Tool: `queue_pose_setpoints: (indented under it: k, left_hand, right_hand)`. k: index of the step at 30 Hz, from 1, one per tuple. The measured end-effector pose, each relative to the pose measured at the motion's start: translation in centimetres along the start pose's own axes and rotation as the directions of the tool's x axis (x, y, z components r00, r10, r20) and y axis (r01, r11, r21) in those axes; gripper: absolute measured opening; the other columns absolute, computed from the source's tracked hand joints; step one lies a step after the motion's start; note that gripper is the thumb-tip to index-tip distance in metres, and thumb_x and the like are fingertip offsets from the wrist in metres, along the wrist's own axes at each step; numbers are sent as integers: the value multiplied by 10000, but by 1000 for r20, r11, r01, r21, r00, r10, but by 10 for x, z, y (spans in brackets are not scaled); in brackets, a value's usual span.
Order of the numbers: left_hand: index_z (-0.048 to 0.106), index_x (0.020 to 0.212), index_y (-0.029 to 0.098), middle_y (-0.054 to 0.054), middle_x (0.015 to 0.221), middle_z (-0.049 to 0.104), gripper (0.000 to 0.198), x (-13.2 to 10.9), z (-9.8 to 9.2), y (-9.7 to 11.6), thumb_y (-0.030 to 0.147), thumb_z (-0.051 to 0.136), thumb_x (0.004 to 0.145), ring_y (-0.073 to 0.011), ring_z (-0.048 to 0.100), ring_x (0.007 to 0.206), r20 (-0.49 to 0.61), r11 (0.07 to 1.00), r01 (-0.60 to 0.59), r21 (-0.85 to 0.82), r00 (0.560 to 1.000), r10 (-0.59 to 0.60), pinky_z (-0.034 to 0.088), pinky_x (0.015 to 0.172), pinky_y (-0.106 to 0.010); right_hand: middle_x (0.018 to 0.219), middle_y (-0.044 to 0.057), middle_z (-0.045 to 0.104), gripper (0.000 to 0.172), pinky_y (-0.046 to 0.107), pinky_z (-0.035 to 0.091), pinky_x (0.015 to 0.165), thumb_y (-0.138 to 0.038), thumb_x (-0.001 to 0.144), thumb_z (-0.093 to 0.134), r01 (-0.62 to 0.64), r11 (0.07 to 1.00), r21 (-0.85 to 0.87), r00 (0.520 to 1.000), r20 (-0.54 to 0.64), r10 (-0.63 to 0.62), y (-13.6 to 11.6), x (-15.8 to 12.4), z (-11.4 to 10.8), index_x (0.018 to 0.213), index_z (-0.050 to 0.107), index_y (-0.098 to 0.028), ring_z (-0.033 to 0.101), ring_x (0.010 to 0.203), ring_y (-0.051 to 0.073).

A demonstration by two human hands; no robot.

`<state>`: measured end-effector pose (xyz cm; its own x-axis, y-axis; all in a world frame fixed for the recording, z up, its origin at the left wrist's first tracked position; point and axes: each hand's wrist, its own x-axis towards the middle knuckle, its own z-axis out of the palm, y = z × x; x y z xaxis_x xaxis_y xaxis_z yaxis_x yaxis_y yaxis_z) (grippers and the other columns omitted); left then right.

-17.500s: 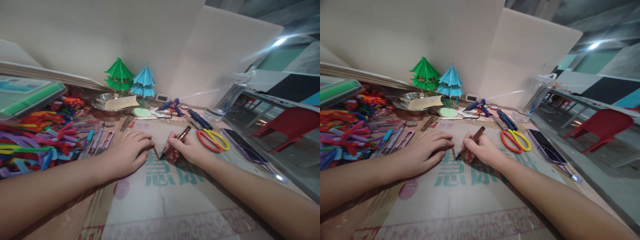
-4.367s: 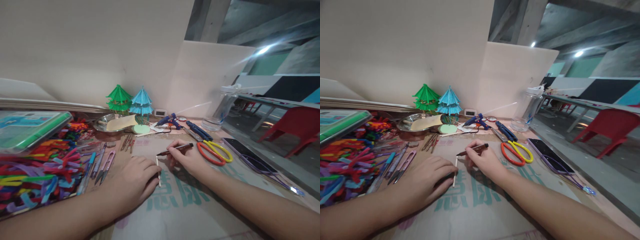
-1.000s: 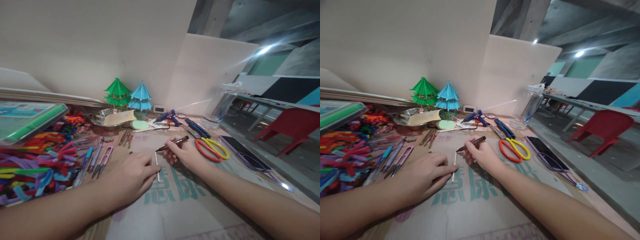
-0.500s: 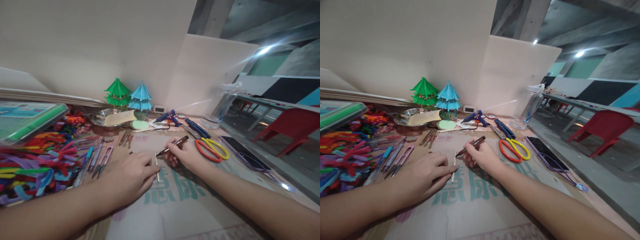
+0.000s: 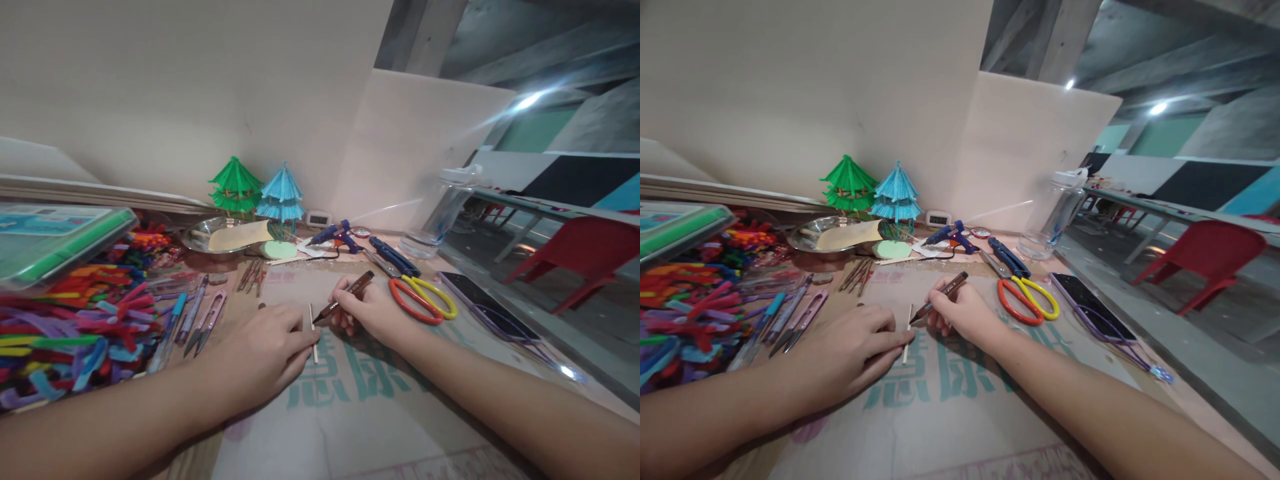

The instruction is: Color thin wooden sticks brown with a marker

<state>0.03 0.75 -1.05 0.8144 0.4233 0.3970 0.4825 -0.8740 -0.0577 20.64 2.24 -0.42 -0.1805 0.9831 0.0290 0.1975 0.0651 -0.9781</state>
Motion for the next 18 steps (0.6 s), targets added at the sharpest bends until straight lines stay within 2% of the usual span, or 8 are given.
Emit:
queue_pose_setpoints:
  k: [5, 9, 14, 18]
  left_hand:
    - [688, 987, 201, -42, 780, 547, 236, -2, 0, 1, 205, 460, 927, -177, 502, 694, -5, 1000, 10, 13, 1000, -10, 368, 600, -292]
    - [682, 969, 195, -42, 775, 542, 232, -2, 1, 1, 200, 454, 927, -178, 497, 682, -18, 1000, 1, 24, 1000, 0, 366, 591, -294]
    - [678, 902, 177, -41, 729, 534, 237, -3, 4, 2, 222, 449, 942, -189, 487, 678, -77, 992, -63, 109, 994, 72, 358, 583, -309]
    - [680, 841, 181, -31, 699, 521, 239, -3, 5, 1, 231, 470, 942, -177, 486, 659, -73, 992, -75, 103, 994, 83, 351, 573, -304]
  right_hand:
    - [518, -48, 585, 248, 169, 395, 368, -410, 762, 599, 6, 1000, 3, 999, -48, -6, 3, 1, 0, 728, 490, -190, 482, 372, 64]
    - [526, -43, 591, 255, 177, 401, 368, -419, 768, 601, 10, 1000, -4, 999, -42, -11, 4, 2, -1, 723, 490, -193, 483, 370, 69]
    - [522, -43, 588, 237, 174, 401, 370, -402, 763, 600, 21, 1000, 1, 999, -46, -21, 2, 1, 0, 720, 497, -193, 481, 378, 68]
    - [510, -46, 588, 227, 172, 391, 360, -396, 750, 599, 15, 1000, 11, 999, -30, -15, 2, 0, -1, 719, 498, -195, 477, 365, 68]
